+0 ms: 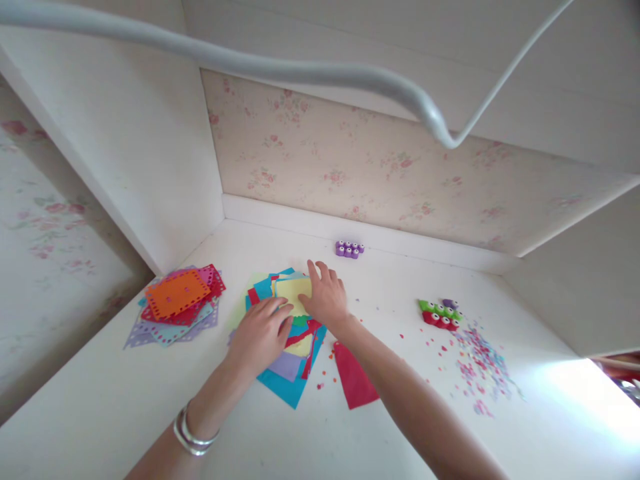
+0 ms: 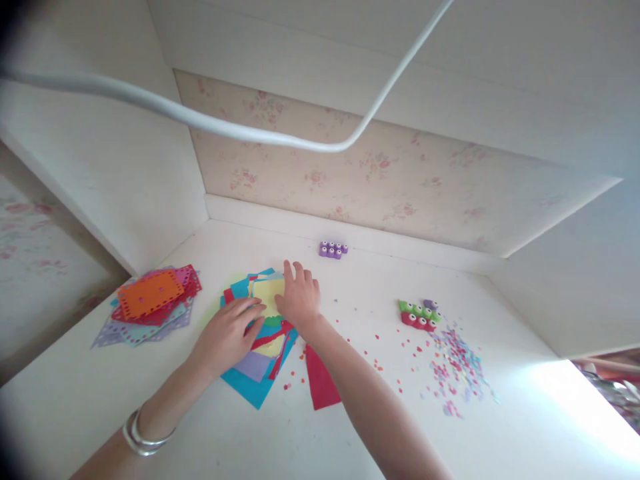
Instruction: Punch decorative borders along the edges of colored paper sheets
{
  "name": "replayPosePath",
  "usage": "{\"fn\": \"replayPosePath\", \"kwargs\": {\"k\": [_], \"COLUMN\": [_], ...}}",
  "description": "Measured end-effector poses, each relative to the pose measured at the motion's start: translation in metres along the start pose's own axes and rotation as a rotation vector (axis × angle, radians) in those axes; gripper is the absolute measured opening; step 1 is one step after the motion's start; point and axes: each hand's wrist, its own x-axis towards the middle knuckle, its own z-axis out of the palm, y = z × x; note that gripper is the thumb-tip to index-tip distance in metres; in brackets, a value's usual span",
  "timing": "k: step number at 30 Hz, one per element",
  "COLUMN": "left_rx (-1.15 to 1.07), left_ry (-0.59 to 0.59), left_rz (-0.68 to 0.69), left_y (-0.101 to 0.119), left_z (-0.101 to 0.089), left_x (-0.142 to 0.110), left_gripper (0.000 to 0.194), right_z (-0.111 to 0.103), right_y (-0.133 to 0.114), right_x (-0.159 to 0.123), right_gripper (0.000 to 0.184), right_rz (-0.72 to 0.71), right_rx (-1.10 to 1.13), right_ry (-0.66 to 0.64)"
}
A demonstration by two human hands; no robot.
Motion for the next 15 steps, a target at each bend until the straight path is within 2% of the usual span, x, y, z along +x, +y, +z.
{"fn": "replayPosePath", "kwargs": {"k": [3, 6, 8, 12, 15], "left_rx": [-0.016, -0.009, -0.014, -0.015, -0.020], "left_ry": [-0.098, -0.155, -0.148, -0.110, -0.051], "left_rz": [0.121, 0.135, 0.119, 0.101, 0.092], "left_y": [0.006, 0.006, 0.002, -0.007, -0.010], "left_z": [0.011, 0.018, 0.021, 0.025, 0.025], "left_x": [-0.003, -0.004, -0.004, -0.001, 0.000], "left_gripper": [0.029, 0.032, 0.032, 0.031, 0.029], "right_z": [-0.010, -0.020, -0.028, -0.046, -0.064], "right_y": [0.007, 0.026, 0.043, 0.082, 0.118], "right_x": [-0.007, -0.019, -0.030, -0.057, -0.078], "right_gripper": [0.067, 0.038, 0.027, 0.036, 0.041], "right_rz": [-0.022, 0.036, 0.078, 0.081, 0.069], "right_rx": [-0.010, 0.130, 0.183, 0.263, 0.345], "right_ry": [0.019, -0.007, -0.032, 0.000, 0.164]}}
